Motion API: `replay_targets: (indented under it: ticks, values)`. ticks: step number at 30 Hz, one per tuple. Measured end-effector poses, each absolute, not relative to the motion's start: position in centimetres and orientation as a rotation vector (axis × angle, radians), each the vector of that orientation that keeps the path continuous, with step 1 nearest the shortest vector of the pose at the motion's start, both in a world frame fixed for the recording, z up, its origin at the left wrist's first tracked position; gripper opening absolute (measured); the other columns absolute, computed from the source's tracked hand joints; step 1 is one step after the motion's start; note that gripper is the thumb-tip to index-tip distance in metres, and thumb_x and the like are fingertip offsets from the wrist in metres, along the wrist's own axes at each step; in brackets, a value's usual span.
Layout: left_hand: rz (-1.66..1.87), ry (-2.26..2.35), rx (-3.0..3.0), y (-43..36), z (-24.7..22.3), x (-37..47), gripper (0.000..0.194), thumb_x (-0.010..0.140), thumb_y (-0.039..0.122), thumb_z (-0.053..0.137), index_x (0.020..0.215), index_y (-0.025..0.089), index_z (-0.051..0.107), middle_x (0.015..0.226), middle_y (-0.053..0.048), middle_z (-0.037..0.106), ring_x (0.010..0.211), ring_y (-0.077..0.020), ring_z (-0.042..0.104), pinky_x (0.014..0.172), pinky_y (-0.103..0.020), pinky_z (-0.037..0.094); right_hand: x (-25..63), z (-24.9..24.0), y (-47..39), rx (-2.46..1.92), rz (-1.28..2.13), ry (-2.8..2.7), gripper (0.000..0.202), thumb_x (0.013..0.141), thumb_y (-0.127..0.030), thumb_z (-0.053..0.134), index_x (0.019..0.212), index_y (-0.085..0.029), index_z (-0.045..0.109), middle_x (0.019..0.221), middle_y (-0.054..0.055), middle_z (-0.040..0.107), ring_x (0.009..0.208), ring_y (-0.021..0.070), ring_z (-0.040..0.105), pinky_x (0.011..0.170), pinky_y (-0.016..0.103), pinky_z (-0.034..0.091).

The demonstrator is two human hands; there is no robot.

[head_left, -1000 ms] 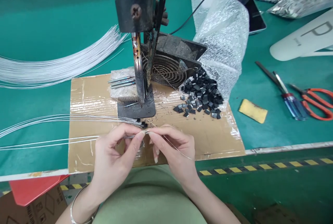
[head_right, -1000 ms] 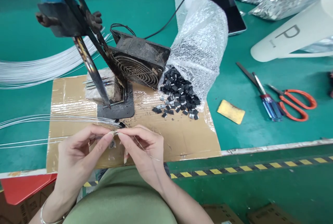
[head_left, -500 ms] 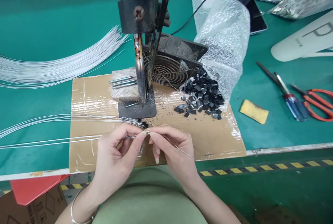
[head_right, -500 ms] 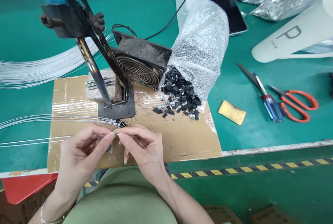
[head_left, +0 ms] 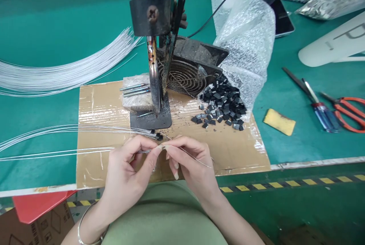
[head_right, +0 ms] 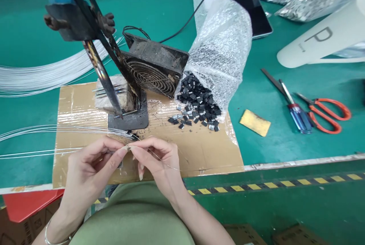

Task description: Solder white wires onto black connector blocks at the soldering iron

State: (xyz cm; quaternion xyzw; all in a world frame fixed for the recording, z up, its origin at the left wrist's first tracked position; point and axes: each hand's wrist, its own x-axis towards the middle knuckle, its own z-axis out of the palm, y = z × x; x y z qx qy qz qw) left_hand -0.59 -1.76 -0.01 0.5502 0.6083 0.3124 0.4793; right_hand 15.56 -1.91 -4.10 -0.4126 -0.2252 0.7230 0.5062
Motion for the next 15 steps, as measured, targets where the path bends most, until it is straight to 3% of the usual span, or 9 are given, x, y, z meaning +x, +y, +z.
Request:
replay_targets:
  ticks: [7,15]
  values:
    - [0.69,1.448,1.332,-1.49,0.28,-1.0,0.016,0.097,0.029,0.068,0.083,0.021,0.071,0.07,0.002,0.066,0.06,-0.0111,0.049,0.054,-0.026,0.034,16.18,-3.55,-1.22,-0.983,1.876,-0.49,0.009,0.08,-0.03,0.085,0.079,-0.021,0.084,0.059,-0.003,0.065,0.038,0.006,0.05,0.034,0.017,0.04]
    - [0.8,1.455,1.297,-1.66,-0.31,-0.67,0.013,0.096,0.027,0.07,0.085,0.021,0.072,0.072,0.001,0.067,0.06,-0.0112,0.052,0.053,-0.025,0.034,15.9,-4.06,-1.72,-0.95,1.885,-0.461,0.009,0.086,-0.031,0.082,0.086,-0.023,0.085,0.066,-0.002,0.068,0.041,0.0038,0.052,0.037,0.015,0.041]
